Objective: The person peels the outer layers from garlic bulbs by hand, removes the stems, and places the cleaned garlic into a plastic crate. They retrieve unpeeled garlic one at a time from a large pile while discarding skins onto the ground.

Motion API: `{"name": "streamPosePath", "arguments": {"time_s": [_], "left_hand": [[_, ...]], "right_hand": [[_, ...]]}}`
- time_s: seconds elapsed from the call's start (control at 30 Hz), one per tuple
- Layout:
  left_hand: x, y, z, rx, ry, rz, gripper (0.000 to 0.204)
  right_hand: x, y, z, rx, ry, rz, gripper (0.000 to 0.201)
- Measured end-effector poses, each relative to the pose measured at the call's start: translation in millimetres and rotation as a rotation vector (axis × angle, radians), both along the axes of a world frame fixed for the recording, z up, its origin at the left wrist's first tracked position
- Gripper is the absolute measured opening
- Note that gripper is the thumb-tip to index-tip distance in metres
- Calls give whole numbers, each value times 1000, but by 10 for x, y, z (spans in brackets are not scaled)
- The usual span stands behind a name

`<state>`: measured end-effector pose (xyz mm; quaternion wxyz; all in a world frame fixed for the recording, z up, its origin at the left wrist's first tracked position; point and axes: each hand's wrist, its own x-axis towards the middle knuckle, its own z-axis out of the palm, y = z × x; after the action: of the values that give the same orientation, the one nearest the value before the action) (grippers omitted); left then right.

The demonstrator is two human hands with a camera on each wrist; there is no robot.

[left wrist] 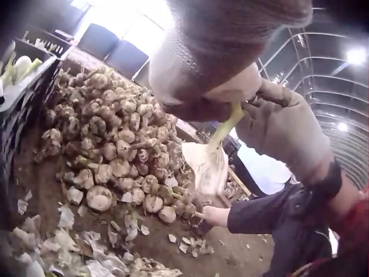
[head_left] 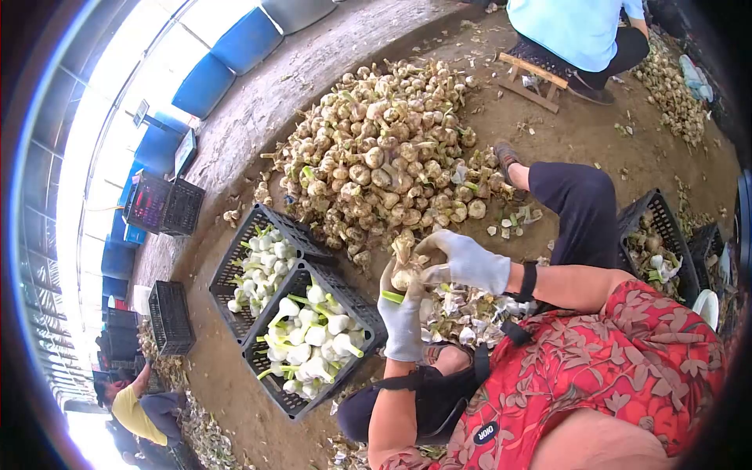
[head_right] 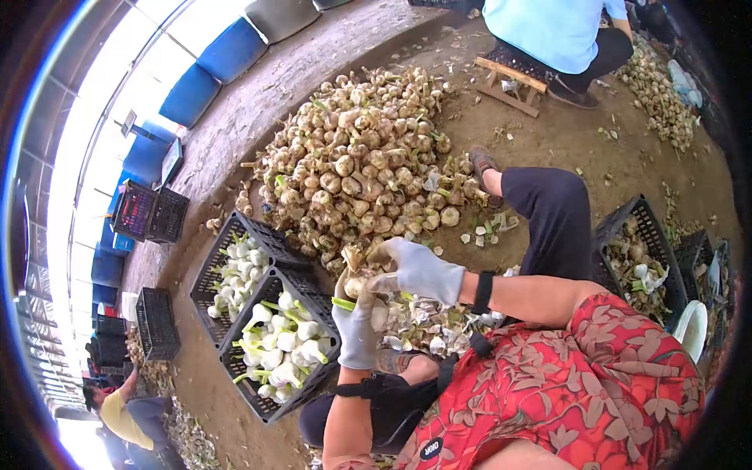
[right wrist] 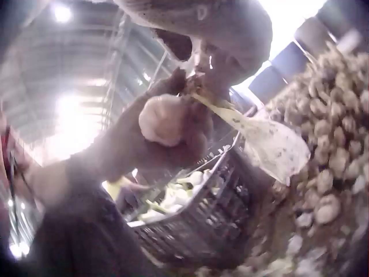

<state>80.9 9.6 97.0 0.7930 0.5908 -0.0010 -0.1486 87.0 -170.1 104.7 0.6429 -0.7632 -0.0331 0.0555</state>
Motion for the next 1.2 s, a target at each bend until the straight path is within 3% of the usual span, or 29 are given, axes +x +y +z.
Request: {"name": "streamPosePath", "arguments": {"time_s": [0.03, 0.07, 0.17, 0.33, 0.43, 0.53, 0.6, 0.67, 0.8, 0.93, 1.03, 1.2], "left_hand": [[-32, -13, 31, 27, -44, -9, 62], [-38, -23, -11, -2, -24, 12, 63], [-89, -10, -23, 530, -520, 23, 63], [-179, 48, -55, 428, -422, 99, 58], [-207, 63, -102, 311, -384, 116, 58], [-221, 17, -106, 269, -354, 142, 58], [-207, -11, -128, 254, -378, 168, 58], [-189, 4, -75, 67, -196, 177, 62], [-177, 15, 87, -63, -77, 116, 61], [-150, -127, 49, 143, -237, 187, 54], [-165, -111, 81, 125, -284, 180, 50], [-190, -84, 54, -13, -108, 72, 58]], "right_hand": [[21, 20, 45, -98, -48, 33, 56], [26, 69, 102, 93, 96, 2, 52], [105, 171, 16, -10, 29, -12, 49], [91, 239, 41, 154, 49, 78, 34], [72, 210, 72, 226, 206, 113, 34], [53, 179, 44, 335, 189, 116, 30], [26, 131, 59, 521, 282, 149, 32], [-21, 94, 71, 706, 375, 149, 41], [-52, 71, 268, 687, 330, 103, 46], [52, 149, 344, 305, 258, 49, 35], [29, 169, 363, 316, 183, 46, 30], [87, 13, 228, 411, 298, 125, 17]]}}
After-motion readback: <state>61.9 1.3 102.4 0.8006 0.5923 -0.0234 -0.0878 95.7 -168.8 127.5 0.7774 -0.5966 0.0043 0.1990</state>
